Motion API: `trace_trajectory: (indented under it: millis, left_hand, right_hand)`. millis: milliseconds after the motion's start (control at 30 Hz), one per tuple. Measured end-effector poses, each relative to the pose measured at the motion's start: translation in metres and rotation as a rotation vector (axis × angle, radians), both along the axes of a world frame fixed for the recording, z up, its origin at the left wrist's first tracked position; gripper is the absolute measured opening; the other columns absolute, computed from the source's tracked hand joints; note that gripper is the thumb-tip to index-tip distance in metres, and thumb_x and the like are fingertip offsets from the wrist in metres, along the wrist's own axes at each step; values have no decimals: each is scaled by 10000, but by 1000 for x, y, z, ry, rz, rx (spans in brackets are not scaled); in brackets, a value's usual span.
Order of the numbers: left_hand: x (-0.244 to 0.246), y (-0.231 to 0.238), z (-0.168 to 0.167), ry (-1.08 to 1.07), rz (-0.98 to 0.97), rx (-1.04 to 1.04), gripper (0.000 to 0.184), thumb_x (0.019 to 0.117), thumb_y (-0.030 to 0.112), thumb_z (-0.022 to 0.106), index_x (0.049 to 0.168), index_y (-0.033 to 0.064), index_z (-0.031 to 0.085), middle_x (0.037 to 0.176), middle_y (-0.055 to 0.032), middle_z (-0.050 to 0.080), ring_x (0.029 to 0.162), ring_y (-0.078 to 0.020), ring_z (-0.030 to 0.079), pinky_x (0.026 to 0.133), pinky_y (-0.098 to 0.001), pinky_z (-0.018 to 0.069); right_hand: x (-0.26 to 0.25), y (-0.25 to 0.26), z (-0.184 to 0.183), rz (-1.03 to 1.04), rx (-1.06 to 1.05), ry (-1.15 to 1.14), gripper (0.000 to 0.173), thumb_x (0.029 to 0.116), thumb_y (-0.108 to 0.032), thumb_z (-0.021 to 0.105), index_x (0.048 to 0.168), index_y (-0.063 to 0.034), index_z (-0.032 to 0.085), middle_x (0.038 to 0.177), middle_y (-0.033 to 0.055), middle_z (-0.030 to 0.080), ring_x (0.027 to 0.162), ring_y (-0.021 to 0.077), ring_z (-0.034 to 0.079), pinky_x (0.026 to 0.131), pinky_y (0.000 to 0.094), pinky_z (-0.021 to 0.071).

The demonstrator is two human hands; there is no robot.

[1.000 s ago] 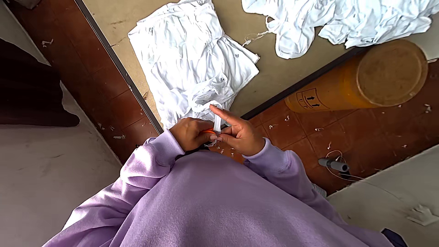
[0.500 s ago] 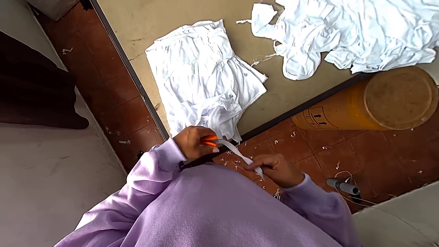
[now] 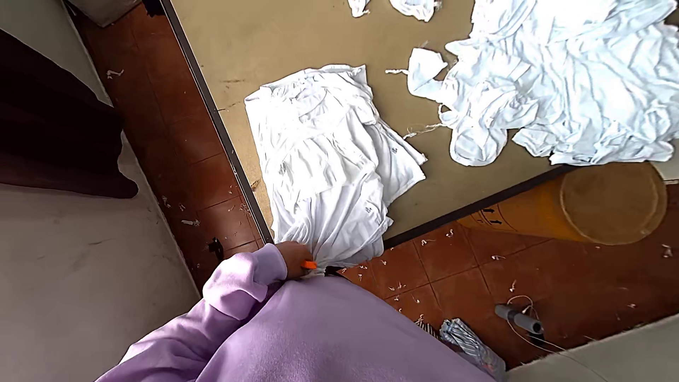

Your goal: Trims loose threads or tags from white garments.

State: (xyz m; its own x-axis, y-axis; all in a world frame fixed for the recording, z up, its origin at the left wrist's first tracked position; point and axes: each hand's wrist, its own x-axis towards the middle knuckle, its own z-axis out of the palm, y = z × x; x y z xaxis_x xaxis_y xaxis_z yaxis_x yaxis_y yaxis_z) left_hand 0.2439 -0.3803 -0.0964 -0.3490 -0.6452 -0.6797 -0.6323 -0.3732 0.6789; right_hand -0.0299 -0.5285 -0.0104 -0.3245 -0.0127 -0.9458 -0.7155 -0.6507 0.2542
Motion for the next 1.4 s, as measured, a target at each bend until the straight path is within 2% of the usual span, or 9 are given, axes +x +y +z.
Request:
trace_trajectory:
  millis: [100,167,333,467,633,767,867,1133,1400]
  left_hand:
    - [29,11,5,-74,514,-318,203,934,16,645,1099,-81,710,1072,-270,714,1038,-421,694,941,-605,524]
    - [49,9,5,-246,832,-564,224,890,7,668,1092,-81,708,1044,-264,720,946,-414,717,842,-610,562]
    - [102,-12,-15,-487,955,-558,477,921,182,758,1339,-13,635,1242,-267,653,1034,-440,687,868,-633,546]
    - [111,-16,-35,-315,1021,-683,188,947,89,672,1035,-61,744,997,-231,747,934,-379,733,877,-594,554]
    - [113,3,-23,7,1184,-888,161,941,90,650,915,-54,718,799,-82,699,705,-64,637,713,-277,547]
    - [109,18,-12,-88,1191,-946,174,939,105,663,960,-65,694,820,-116,684,713,-116,634,697,-292,537]
    - [108,35,-1,-166,1164,-756,433,980,299,620,1190,-78,581,884,-133,642,745,-186,608,704,-381,534]
    - [97,56,-1,-301,926,-716,370,1009,313,622,1044,-39,731,893,-179,729,786,-324,718,723,-547,575]
    - [88,67,-16,-302,988,-816,360,1006,317,610,897,-9,719,707,-112,658,615,-234,632,589,-446,519]
  right_hand:
    - [-23,-28,-56,-60,-270,-629,359,1085,-172,467,1195,115,651,1146,355,671,1122,510,646,979,658,464]
    - [14,-41,-68,-130,-439,-1049,255,1038,-141,578,1087,72,710,967,291,708,933,483,690,844,680,509]
    - [173,-42,-69,-124,-418,-1827,209,941,-36,650,1104,84,701,1079,253,715,1014,410,702,902,574,556]
    - [260,-19,-88,-148,-165,-1912,353,853,130,647,1201,126,592,1325,280,619,1256,407,607,1065,519,490]
    - [279,4,-106,-330,-48,-2113,97,851,154,567,838,97,645,1039,261,702,1027,350,698,908,434,567]
    - [274,15,-92,-401,19,-2031,190,881,113,586,922,61,763,1041,209,751,1023,261,733,942,374,571]
    - [270,16,-91,-473,37,-1973,243,885,97,608,1088,61,737,1119,190,729,932,144,714,861,263,575]
    - [266,24,-94,-381,78,-2008,353,863,111,603,1193,57,714,1213,214,705,955,175,718,857,277,578]
    - [272,41,-88,-246,65,-1977,361,864,128,618,1203,54,715,1239,227,693,1010,271,730,878,364,600]
